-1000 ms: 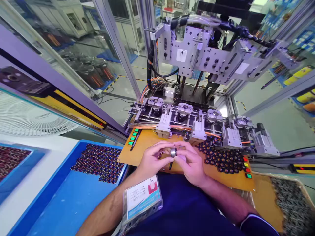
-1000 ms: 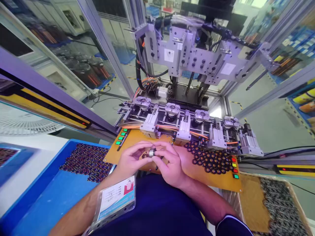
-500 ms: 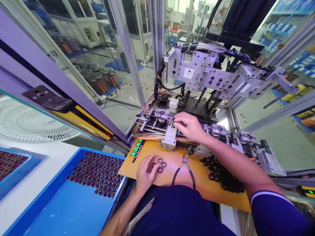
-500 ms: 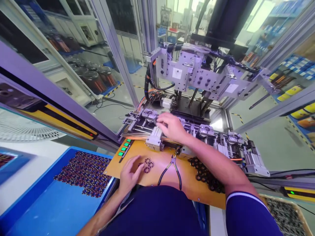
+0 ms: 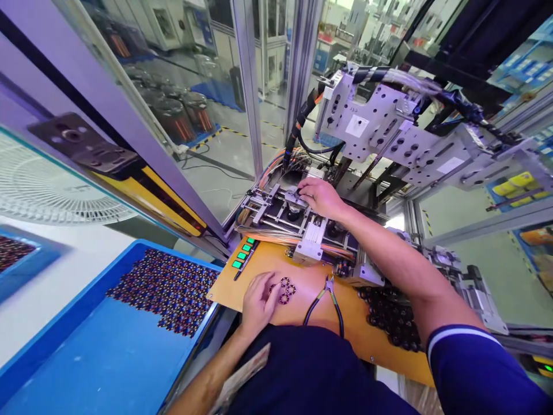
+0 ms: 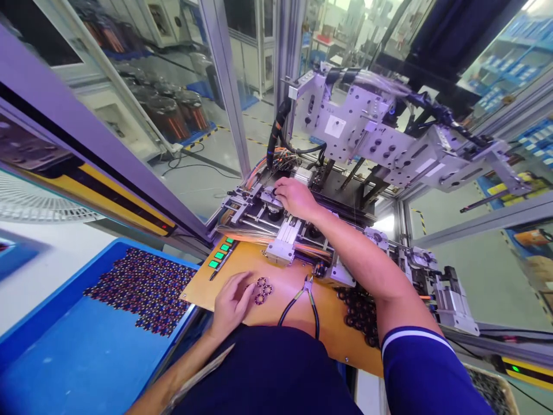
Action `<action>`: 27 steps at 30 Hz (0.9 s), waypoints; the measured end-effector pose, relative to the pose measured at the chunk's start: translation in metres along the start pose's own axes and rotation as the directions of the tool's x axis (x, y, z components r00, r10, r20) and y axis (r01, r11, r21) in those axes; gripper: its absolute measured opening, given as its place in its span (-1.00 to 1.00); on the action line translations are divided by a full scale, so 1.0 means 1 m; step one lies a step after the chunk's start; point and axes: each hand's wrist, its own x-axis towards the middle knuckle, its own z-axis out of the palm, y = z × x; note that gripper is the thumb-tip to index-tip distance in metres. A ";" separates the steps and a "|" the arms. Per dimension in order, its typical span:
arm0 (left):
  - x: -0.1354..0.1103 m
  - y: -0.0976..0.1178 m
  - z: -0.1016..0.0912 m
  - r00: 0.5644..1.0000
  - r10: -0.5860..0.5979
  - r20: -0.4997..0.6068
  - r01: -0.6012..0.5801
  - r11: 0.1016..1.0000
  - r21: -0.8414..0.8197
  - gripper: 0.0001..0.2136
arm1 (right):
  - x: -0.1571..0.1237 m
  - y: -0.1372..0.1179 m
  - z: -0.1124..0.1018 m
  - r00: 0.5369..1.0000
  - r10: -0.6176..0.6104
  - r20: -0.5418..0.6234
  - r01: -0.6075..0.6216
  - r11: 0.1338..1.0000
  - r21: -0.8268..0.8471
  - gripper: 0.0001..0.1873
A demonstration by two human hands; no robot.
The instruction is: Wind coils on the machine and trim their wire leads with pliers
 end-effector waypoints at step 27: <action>0.001 0.010 -0.003 0.996 0.082 -0.023 -0.080 0.994 0.076 -0.82 | -0.031 -0.034 -0.017 0.999 -0.010 0.039 0.017 0.981 -0.195 -0.60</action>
